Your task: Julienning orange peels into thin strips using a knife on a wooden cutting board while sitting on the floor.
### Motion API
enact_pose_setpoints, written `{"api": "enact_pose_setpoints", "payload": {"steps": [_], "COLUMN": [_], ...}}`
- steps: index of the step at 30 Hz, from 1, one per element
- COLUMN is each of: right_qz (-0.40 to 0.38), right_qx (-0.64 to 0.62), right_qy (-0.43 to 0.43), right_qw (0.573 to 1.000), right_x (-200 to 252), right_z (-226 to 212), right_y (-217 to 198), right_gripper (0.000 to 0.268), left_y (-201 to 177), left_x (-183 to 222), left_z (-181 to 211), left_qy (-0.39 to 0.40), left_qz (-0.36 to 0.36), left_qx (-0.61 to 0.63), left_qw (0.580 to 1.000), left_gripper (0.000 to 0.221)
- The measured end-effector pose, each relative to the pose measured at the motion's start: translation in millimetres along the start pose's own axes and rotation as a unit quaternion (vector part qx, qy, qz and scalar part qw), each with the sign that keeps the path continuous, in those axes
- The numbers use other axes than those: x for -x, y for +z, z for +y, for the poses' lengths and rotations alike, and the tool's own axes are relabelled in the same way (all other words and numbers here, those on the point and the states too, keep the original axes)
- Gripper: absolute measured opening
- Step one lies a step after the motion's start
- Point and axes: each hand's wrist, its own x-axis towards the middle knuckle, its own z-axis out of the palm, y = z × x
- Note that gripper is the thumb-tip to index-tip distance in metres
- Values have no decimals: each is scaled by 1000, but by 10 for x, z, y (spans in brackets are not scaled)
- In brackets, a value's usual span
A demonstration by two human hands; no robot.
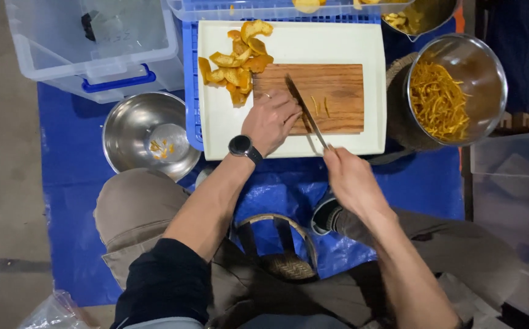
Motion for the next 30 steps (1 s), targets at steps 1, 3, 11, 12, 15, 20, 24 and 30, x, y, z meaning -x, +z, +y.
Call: {"api": "enact_pose_setpoints", "payload": {"steps": [1,3,11,12,15,20,24,30], "right_qz": [11,22,51,51,40,-1,-7,25], "right_qx": [-18,-36,-56,-56,-52,-28,-2,-53], "right_qy": [-15,-31,-31,-29,-37,9,25,-38], "right_qw": [1000,999,997,997,997,1000,1000,998], "right_x": [-80,-110,8,54,83,167,58,16], "right_z": [50,148,383,352,261,154,49,201], "right_y": [87,189,80,90,98,26,-15,188], "right_gripper": [47,47,39,39,36,41,43,43], "left_y": [5,-30,-68,-46,-18,26,12,-71], "left_x": [0,-18,-46,-10,6,48,30,27], "left_z": [-1,23,11,19,-29,-96,-87,-29], "left_qy": [1,3,8,8,-13,-20,-16,-1], "left_qz": [-3,-5,-2,-3,-5,-6,-2,-12], "left_qx": [-10,-21,-9,-8,15,48,45,-3], "left_qw": [1000,1000,1000,1000,1000,999,999,1000], "left_gripper": [9,10,14,14,10,10,11,14]}}
